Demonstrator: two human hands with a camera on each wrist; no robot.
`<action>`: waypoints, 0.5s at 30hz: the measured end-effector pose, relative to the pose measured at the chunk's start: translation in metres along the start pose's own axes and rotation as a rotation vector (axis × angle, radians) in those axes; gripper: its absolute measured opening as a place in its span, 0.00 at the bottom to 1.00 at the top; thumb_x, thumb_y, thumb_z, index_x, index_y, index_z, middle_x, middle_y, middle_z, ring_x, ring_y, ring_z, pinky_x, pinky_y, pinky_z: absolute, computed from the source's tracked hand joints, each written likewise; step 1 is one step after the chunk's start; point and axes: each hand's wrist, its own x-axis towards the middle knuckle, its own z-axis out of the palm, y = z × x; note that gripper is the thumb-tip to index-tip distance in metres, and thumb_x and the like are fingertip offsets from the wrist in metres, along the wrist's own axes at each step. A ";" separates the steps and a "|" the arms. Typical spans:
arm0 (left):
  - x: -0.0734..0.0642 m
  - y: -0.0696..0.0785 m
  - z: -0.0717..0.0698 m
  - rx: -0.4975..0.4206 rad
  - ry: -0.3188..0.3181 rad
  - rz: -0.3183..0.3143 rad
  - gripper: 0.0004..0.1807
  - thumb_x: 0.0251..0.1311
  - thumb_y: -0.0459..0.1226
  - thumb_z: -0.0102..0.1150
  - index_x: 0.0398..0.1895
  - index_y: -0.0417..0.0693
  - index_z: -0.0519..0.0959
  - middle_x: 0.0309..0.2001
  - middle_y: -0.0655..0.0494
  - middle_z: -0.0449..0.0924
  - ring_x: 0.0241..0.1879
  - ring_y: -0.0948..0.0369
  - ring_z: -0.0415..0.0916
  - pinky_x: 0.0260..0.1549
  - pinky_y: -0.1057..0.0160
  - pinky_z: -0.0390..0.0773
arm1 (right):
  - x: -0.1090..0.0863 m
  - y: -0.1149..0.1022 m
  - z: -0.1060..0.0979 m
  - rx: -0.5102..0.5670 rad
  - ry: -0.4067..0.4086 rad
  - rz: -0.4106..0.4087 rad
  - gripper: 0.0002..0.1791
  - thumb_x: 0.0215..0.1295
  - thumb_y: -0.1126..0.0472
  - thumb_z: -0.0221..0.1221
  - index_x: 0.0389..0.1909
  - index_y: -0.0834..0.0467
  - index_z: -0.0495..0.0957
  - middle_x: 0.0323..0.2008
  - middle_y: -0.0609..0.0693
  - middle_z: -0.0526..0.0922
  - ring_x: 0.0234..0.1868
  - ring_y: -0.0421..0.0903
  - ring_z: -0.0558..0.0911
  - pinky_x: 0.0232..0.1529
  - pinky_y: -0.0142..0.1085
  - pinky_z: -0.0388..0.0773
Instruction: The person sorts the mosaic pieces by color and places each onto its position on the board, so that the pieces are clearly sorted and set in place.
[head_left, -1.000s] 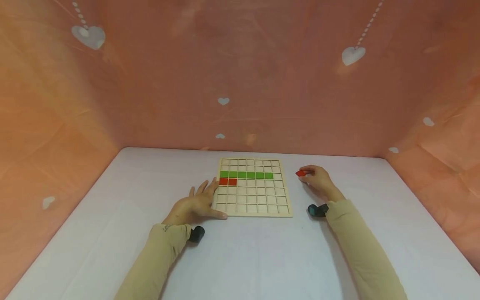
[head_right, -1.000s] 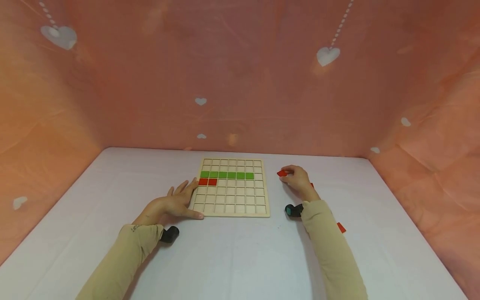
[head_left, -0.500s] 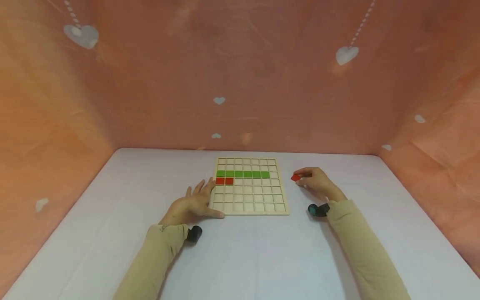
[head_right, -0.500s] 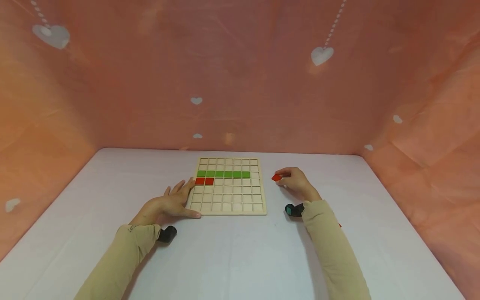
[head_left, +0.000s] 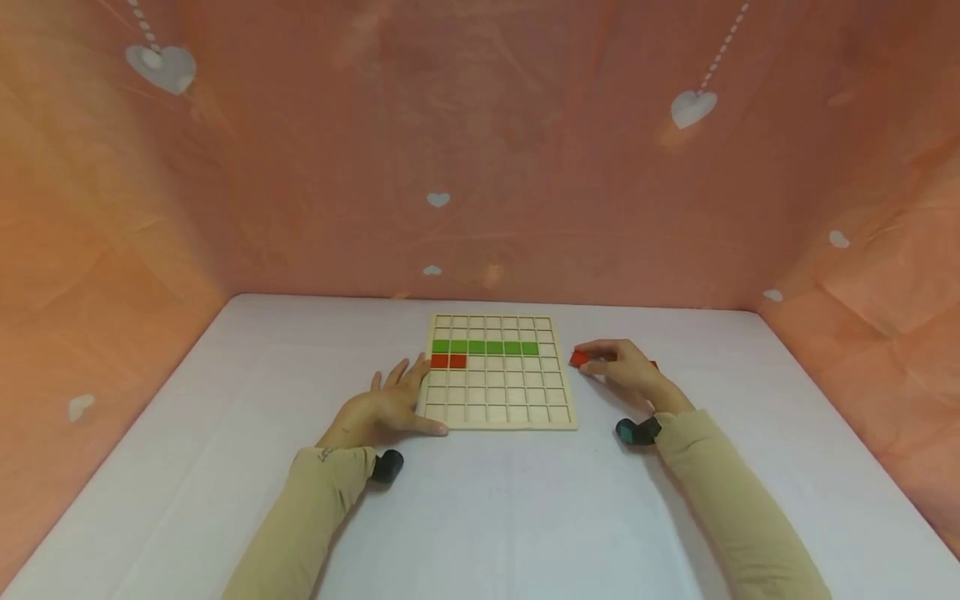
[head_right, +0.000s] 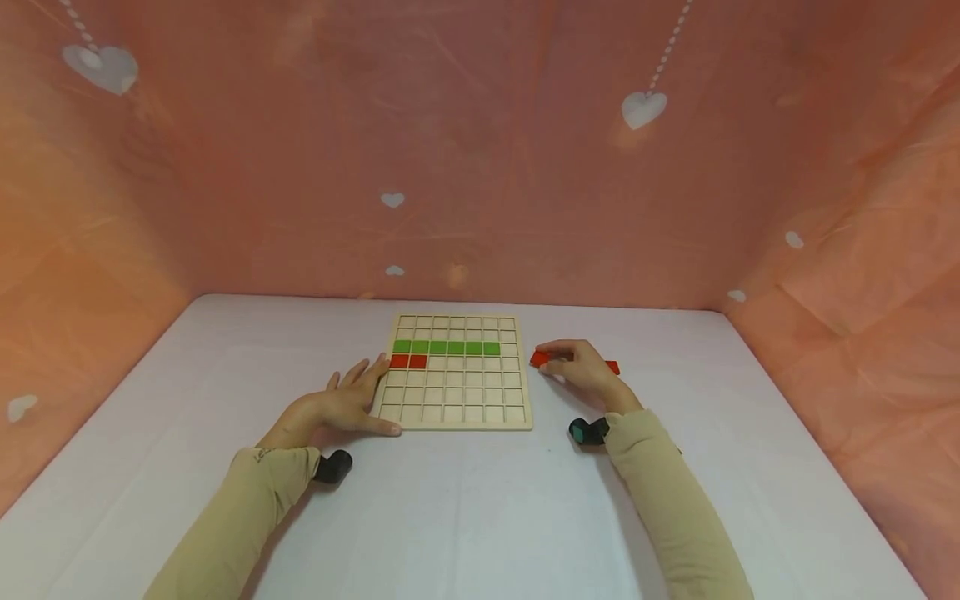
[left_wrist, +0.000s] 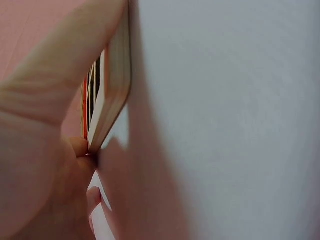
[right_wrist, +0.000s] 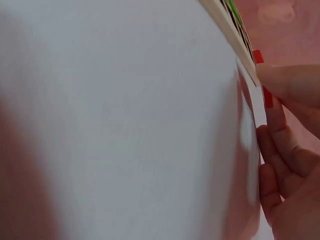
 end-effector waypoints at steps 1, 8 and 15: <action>0.000 0.000 0.000 0.004 -0.001 0.000 0.64 0.50 0.56 0.67 0.75 0.37 0.36 0.77 0.41 0.32 0.75 0.43 0.29 0.69 0.36 0.31 | 0.000 0.000 0.001 0.007 0.001 0.003 0.23 0.62 0.60 0.61 0.59 0.61 0.76 0.60 0.60 0.75 0.58 0.54 0.69 0.54 0.41 0.69; 0.001 0.000 0.001 0.010 -0.008 -0.001 0.64 0.50 0.56 0.67 0.75 0.36 0.36 0.77 0.41 0.32 0.75 0.43 0.29 0.69 0.36 0.31 | 0.007 -0.004 0.004 0.069 0.009 -0.001 0.23 0.64 0.59 0.60 0.60 0.60 0.75 0.59 0.60 0.76 0.58 0.55 0.73 0.64 0.50 0.65; 0.003 -0.001 0.001 0.027 -0.010 0.000 0.63 0.51 0.57 0.66 0.75 0.37 0.35 0.77 0.42 0.31 0.75 0.44 0.29 0.69 0.36 0.30 | 0.010 -0.007 0.010 0.157 0.028 0.014 0.25 0.63 0.58 0.61 0.62 0.57 0.74 0.58 0.57 0.78 0.61 0.54 0.74 0.67 0.52 0.61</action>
